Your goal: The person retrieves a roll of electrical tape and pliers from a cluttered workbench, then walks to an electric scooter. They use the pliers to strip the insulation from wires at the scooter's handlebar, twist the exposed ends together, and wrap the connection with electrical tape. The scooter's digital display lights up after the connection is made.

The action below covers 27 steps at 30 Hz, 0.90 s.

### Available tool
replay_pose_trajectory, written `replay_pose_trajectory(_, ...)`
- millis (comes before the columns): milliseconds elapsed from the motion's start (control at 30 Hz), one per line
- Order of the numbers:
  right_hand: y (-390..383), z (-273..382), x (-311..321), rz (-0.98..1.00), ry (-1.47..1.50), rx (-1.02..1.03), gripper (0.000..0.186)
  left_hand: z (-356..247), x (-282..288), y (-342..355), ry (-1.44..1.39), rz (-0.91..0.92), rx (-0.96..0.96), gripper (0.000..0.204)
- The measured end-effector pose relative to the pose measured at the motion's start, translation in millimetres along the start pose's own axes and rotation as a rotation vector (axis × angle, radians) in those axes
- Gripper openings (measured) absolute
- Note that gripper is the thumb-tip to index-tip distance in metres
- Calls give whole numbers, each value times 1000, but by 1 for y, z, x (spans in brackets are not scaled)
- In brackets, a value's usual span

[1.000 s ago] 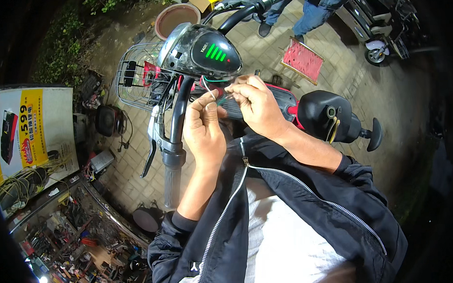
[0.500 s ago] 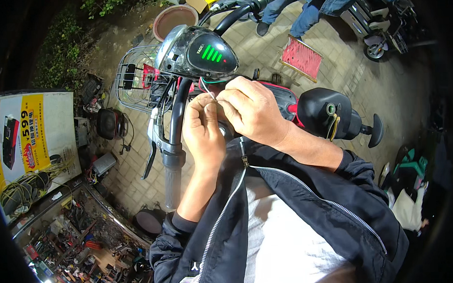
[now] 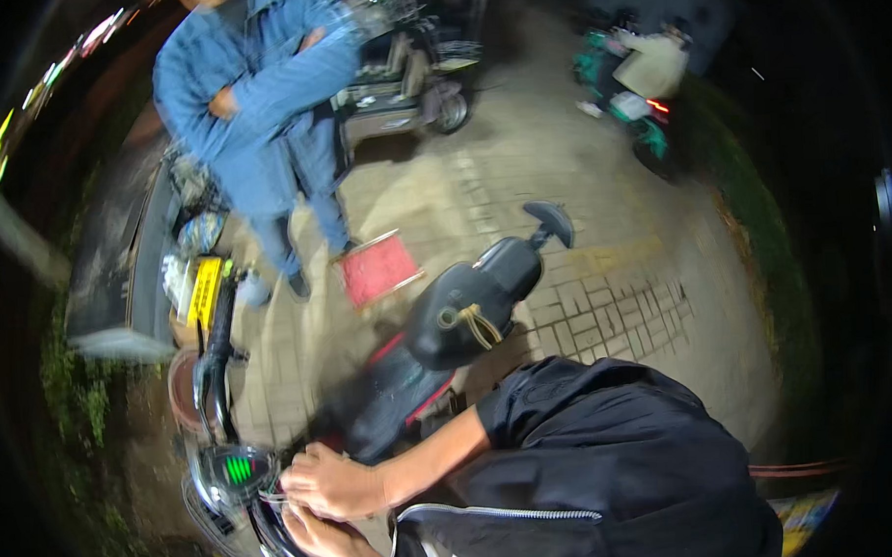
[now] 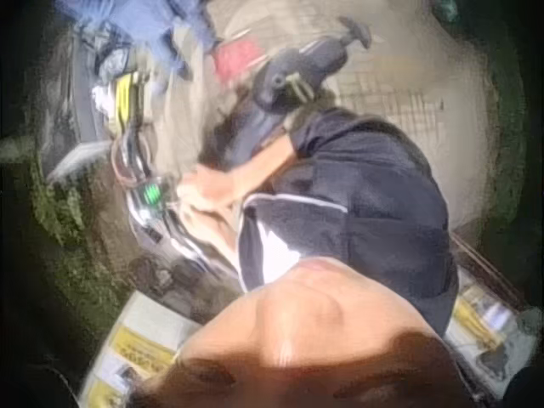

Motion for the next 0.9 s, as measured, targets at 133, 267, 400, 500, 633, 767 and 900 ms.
replay_pose_trajectory(133, -9, 1, -18, -139, 310, -190, 28, 0, 7, 7, 432, -6, -281, 23)
replay_pose_trajectory(267, -10, -17, -41, -134, 611, -262, 20, -7, 15, 9, 931, -29, -563, 30)
replay_pose_trajectory(400, -8, -22, -49, -194, 584, -316, 8, -16, 10, -4, 701, -171, -264, 37)
replay_pose_trajectory(500, -7, -15, -47, -158, 589, -353, 5, -26, -3, -16, 868, -174, -540, 19)
replay_pose_trajectory(633, -3, -12, -34, -63, 527, -326, 12, -35, -10, -18, 1052, -117, -769, 18)
replay_pose_trajectory(767, 4, -21, -15, 30, 413, -176, 11, -31, 5, -10, 1054, -80, -844, 15)
replay_pose_trajectory(900, 14, -22, 5, 114, 557, -202, 21, -24, 18, -6, 774, 31, -766, 6)
Point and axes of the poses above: each hand's wrist, its own y-axis towards the middle knuckle, its own x-axis out of the back of the hand, z = x × y, the point moved 1 cm from there along y, towards the middle knuckle, and after that the axes turned 8 degrees about -z, right-handed, at the moved point
